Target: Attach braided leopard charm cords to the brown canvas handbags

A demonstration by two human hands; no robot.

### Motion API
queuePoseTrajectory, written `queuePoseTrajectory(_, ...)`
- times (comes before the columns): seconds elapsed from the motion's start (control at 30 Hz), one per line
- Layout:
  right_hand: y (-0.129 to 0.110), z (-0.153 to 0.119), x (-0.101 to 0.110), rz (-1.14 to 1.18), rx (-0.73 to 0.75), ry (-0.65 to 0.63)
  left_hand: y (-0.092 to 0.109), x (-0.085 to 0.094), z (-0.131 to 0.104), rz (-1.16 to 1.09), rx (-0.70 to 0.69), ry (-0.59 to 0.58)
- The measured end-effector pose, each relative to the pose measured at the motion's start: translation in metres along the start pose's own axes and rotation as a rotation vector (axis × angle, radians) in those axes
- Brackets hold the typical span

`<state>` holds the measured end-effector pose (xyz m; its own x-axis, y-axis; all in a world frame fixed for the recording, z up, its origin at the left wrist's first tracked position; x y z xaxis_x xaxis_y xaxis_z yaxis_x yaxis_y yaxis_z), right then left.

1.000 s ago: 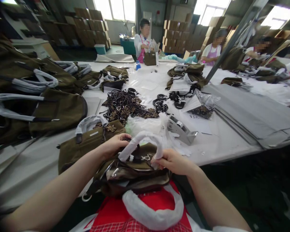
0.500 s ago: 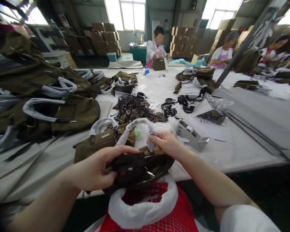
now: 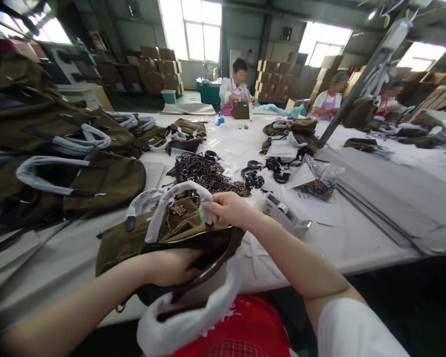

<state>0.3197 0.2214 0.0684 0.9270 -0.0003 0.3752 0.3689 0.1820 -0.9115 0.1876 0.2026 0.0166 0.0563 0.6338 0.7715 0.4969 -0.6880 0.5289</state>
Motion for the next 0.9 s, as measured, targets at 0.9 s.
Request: queuePoseTrajectory(0.9,0.117,-0.047,0.060,0.073,-0.135,0.370,-0.177,0.044,-0.086,-0.011,0.894,0.565)
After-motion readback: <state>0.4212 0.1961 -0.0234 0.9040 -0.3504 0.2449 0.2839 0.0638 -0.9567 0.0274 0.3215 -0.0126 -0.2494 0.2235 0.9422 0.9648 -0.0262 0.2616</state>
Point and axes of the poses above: each hand's wrist, its own z-axis towards the middle knuckle, its own x-axis out of the back of the hand, y = z × x, the point moved 8 cm from there along z, towards the middle knuckle, and after that the axes turned 13 degrees about x, right-handed, at the moved point
